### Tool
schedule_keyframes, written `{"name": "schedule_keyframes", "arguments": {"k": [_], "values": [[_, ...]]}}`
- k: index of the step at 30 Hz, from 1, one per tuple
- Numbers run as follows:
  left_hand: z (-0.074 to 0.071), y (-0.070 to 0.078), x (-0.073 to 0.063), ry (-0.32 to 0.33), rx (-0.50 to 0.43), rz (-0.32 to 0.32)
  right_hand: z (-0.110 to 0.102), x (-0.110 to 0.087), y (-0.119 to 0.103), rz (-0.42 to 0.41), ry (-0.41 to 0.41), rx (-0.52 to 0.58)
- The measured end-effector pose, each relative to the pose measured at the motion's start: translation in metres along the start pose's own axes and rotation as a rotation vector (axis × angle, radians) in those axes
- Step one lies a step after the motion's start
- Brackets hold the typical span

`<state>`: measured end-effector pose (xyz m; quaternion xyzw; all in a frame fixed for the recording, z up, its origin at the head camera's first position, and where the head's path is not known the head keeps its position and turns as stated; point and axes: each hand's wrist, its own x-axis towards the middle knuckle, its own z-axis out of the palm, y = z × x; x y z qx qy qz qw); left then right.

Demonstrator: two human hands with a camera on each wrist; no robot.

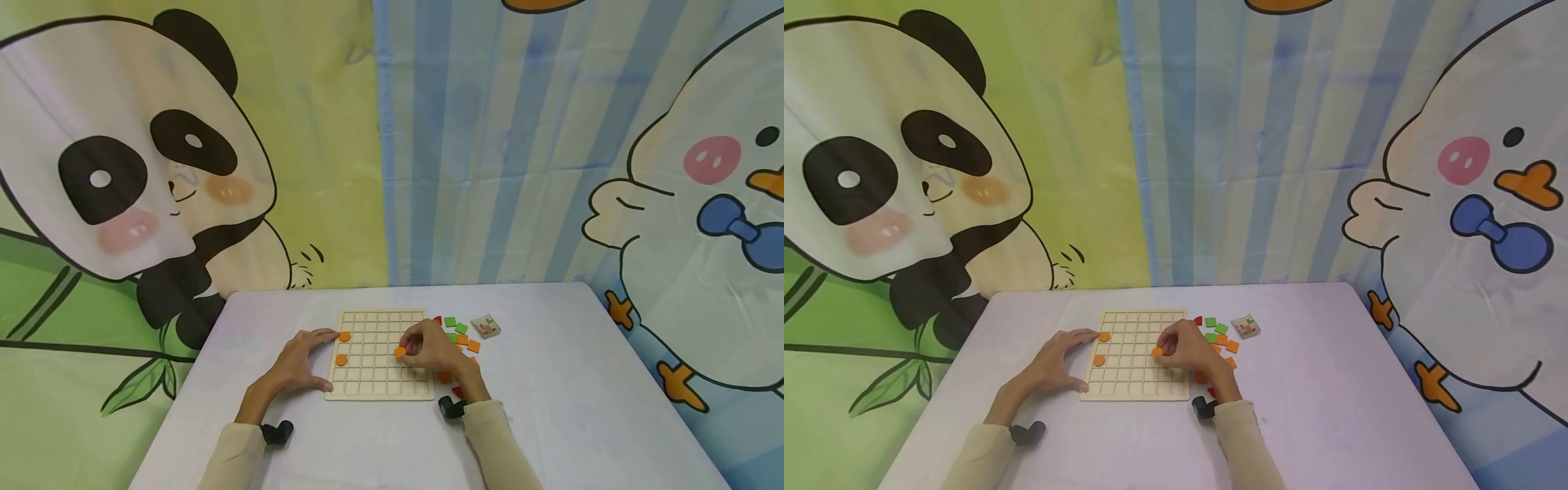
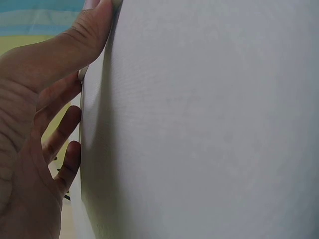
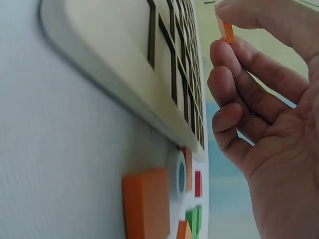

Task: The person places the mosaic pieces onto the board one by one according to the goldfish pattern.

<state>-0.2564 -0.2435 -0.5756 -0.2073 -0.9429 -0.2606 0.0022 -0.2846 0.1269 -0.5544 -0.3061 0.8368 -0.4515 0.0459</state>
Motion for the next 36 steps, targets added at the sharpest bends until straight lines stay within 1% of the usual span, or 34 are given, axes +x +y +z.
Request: {"name": "schedule_keyframes", "arguments": {"k": [6,10,17,25,30,36], "values": [[-0.001,0.001,0.002,0.001,-0.006,0.002,0.008,0.006,-0.004,-0.047,-0.023,0.025],[0.0,0.002,0.002,0.002,-0.014,-0.002,0.016,0.01,-0.006,-0.059,-0.038,0.023],[0.002,0.002,0.002,-0.011,-0.026,-0.026,0.032,0.015,-0.012,-0.03,-0.076,0.04],[0.002,0.0,0.003,-0.01,-0.027,-0.01,0.046,0.02,-0.02,-0.016,-0.087,0.025],[0.001,0.0,0.0,-0.001,-0.032,-0.002,0.053,0.023,-0.025,-0.023,-0.1,-0.005],[0.001,0.001,0.001,-0.011,-0.03,-0.007,0.06,0.03,-0.031,-0.044,-0.113,-0.035]]}}
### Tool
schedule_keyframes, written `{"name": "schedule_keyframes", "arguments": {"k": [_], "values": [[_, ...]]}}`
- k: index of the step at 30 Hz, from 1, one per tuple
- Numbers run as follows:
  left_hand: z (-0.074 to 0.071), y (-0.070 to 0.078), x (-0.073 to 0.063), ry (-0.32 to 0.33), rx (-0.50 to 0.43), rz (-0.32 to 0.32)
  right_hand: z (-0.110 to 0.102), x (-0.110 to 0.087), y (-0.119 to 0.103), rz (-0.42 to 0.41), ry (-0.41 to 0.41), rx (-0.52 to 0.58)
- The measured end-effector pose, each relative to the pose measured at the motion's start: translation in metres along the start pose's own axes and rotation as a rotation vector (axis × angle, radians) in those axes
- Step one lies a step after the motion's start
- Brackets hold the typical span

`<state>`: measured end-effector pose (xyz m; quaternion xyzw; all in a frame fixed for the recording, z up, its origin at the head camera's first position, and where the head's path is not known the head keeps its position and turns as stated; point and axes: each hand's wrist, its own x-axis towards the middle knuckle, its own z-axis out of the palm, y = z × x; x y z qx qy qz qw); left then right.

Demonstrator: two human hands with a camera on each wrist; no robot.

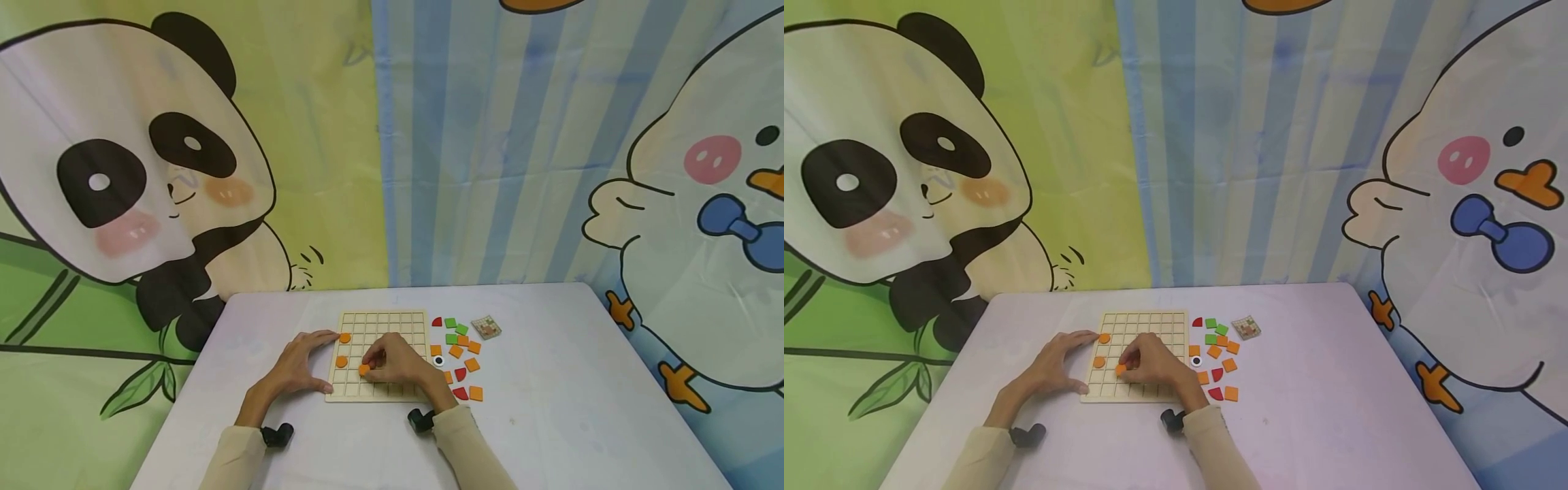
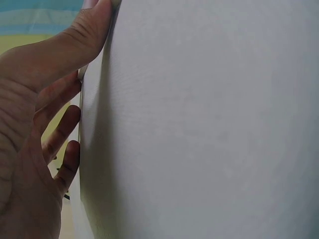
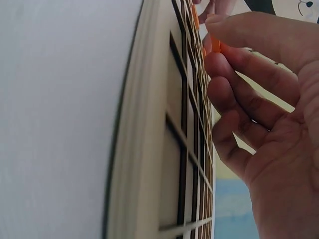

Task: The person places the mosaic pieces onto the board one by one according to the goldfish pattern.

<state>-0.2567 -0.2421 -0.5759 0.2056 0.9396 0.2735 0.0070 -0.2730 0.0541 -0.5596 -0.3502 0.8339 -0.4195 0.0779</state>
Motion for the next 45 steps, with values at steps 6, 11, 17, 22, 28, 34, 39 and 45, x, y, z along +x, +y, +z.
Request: {"name": "schedule_keyframes", "arguments": {"k": [6,11,17,22,28,34,39,45], "values": [[0.0,0.0,0.0,-0.001,0.001,0.002,0.008,0.006,-0.007,0.001,-0.027,-0.015],[0.0,0.0,0.001,-0.003,0.0,0.006,0.013,0.007,-0.009,0.019,-0.033,-0.04],[0.001,0.001,0.003,-0.003,-0.004,0.022,0.014,0.006,-0.011,0.039,-0.041,-0.053],[0.0,-0.001,0.003,0.0,-0.014,0.026,0.015,0.006,-0.01,0.014,-0.04,-0.055],[0.0,0.0,0.002,-0.002,-0.021,0.02,0.017,0.007,-0.008,0.01,-0.03,-0.048],[0.001,0.001,0.002,-0.007,-0.02,0.019,0.018,0.008,-0.009,-0.001,-0.023,-0.053],[0.002,-0.001,0.001,-0.004,-0.018,0.017,0.018,0.008,-0.012,0.008,-0.03,-0.054],[0.002,-0.005,0.0,0.002,-0.008,0.018,0.019,0.008,-0.011,0.022,-0.021,-0.02]]}}
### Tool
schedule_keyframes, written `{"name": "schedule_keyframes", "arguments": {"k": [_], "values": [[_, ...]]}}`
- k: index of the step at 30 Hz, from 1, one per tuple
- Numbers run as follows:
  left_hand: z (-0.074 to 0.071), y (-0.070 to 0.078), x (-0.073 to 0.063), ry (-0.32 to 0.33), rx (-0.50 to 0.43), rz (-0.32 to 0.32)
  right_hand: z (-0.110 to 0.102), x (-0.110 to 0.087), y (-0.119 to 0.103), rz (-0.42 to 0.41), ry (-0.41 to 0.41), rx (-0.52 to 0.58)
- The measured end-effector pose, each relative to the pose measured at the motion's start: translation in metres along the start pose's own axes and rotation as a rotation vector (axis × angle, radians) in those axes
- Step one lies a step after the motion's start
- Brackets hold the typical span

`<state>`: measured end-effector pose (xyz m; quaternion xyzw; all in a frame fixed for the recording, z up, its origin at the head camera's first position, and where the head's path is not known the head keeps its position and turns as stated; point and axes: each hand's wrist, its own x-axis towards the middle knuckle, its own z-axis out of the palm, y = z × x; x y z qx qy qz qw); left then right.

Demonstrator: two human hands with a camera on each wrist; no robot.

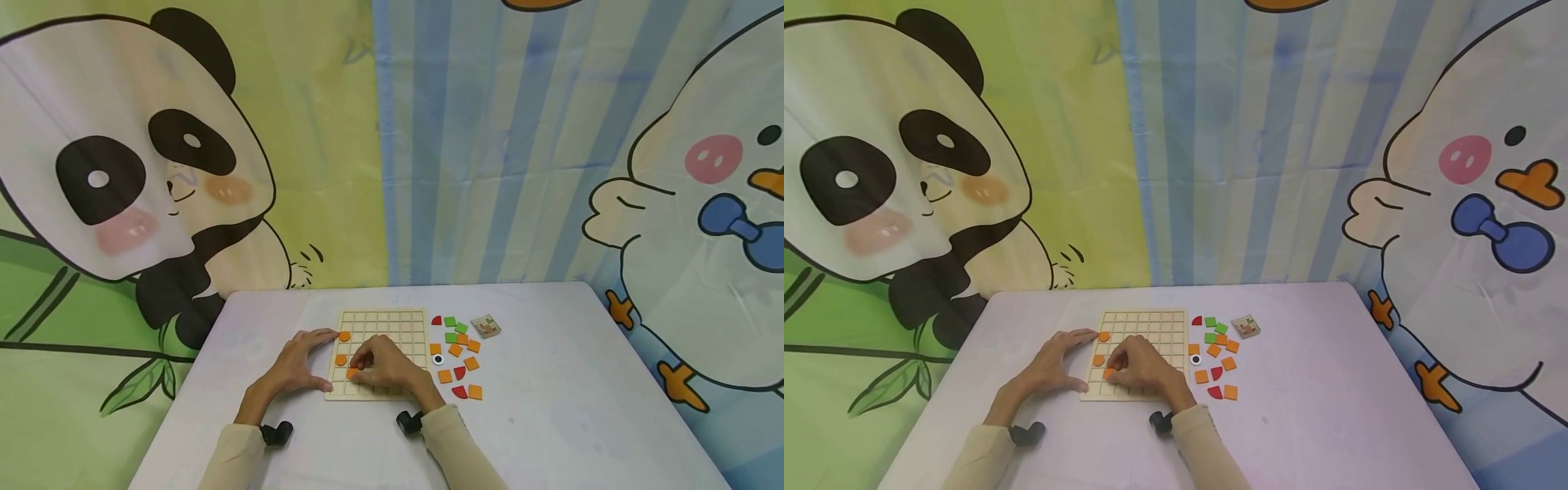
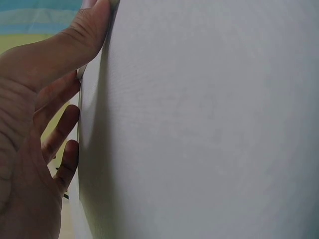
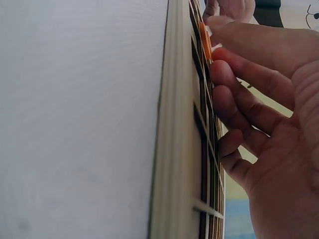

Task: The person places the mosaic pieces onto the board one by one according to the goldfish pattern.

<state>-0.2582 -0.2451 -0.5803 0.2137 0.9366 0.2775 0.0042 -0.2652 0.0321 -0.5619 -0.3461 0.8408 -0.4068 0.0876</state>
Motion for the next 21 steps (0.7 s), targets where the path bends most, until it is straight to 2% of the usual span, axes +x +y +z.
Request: {"name": "schedule_keyframes", "arguments": {"k": [6,11,18,21], "values": [[0.0,0.002,0.0,0.0,0.002,0.004,-0.008,-0.009,-0.001,0.007,0.045,0.069],[0.001,0.002,-0.001,0.01,-0.001,0.008,-0.023,-0.021,0.0,0.022,0.068,0.052],[-0.001,0.004,-0.001,0.007,0.026,-0.016,-0.043,-0.041,0.016,0.019,0.101,-0.003],[-0.002,0.005,-0.001,0.01,0.028,-0.018,-0.054,-0.053,0.02,0.055,0.109,-0.013]]}}
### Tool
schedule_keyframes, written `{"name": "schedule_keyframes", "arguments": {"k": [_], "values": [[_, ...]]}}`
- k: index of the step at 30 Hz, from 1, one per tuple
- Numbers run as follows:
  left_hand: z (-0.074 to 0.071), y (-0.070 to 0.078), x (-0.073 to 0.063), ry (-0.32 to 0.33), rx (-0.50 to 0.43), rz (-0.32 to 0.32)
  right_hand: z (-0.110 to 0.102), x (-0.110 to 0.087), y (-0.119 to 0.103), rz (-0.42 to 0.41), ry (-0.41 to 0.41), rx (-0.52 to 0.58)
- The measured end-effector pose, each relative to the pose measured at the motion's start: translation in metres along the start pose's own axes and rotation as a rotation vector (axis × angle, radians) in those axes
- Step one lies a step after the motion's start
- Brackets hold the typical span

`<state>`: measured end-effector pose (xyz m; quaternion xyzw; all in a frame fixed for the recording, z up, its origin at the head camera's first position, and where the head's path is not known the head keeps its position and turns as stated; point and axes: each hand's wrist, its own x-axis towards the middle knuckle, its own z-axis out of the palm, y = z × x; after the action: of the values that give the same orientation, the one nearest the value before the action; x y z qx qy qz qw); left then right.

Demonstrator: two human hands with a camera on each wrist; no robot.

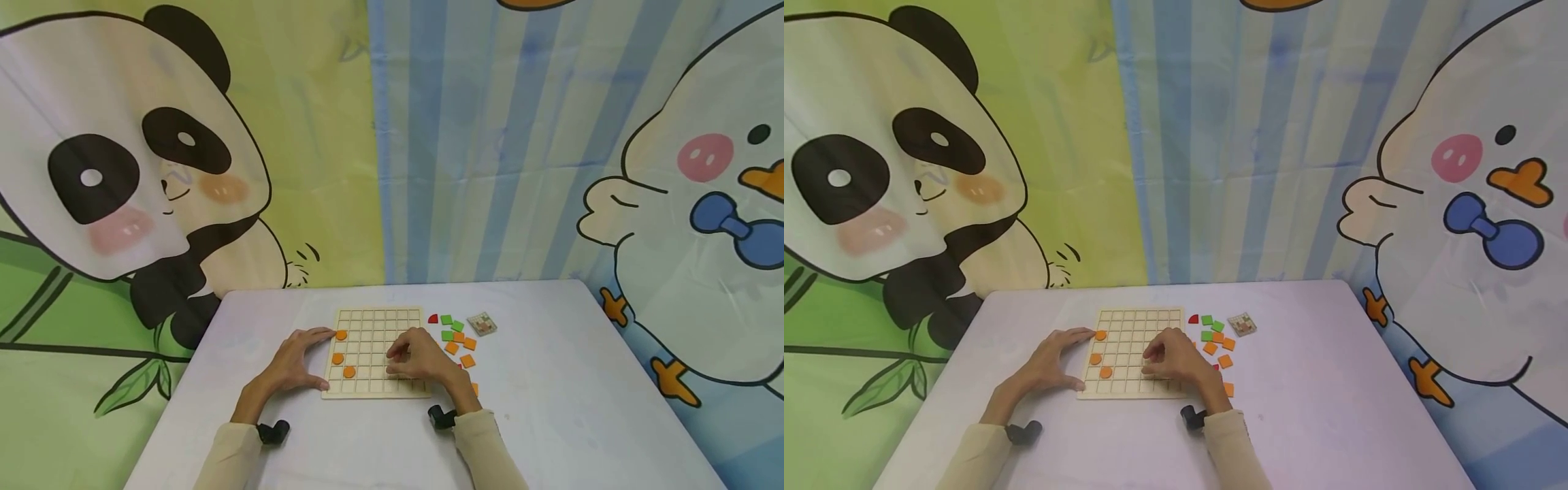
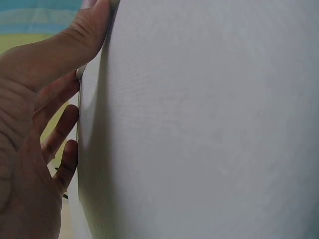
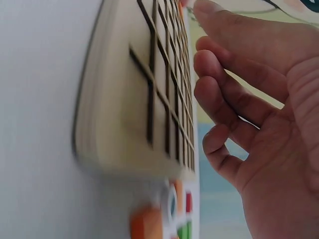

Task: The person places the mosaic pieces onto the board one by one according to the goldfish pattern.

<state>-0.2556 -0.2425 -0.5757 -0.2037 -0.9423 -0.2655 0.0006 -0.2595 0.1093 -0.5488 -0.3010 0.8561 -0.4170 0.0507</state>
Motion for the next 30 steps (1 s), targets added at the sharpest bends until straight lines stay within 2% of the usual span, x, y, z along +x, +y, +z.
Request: {"name": "schedule_keyframes", "arguments": {"k": [6,12,23,30], "values": [[0.0,0.002,0.0,-0.003,-0.026,-0.004,-0.027,-0.023,0.007,0.091,-0.004,-0.014],[0.004,-0.003,-0.002,0.003,-0.013,0.01,-0.048,-0.047,0.014,0.165,-0.004,-0.081],[0.002,-0.003,-0.001,-0.006,-0.022,-0.018,-0.071,-0.078,0.02,0.289,-0.029,-0.111],[0.003,-0.003,0.001,0.022,-0.007,0.027,-0.077,-0.09,0.018,0.314,-0.044,-0.125]]}}
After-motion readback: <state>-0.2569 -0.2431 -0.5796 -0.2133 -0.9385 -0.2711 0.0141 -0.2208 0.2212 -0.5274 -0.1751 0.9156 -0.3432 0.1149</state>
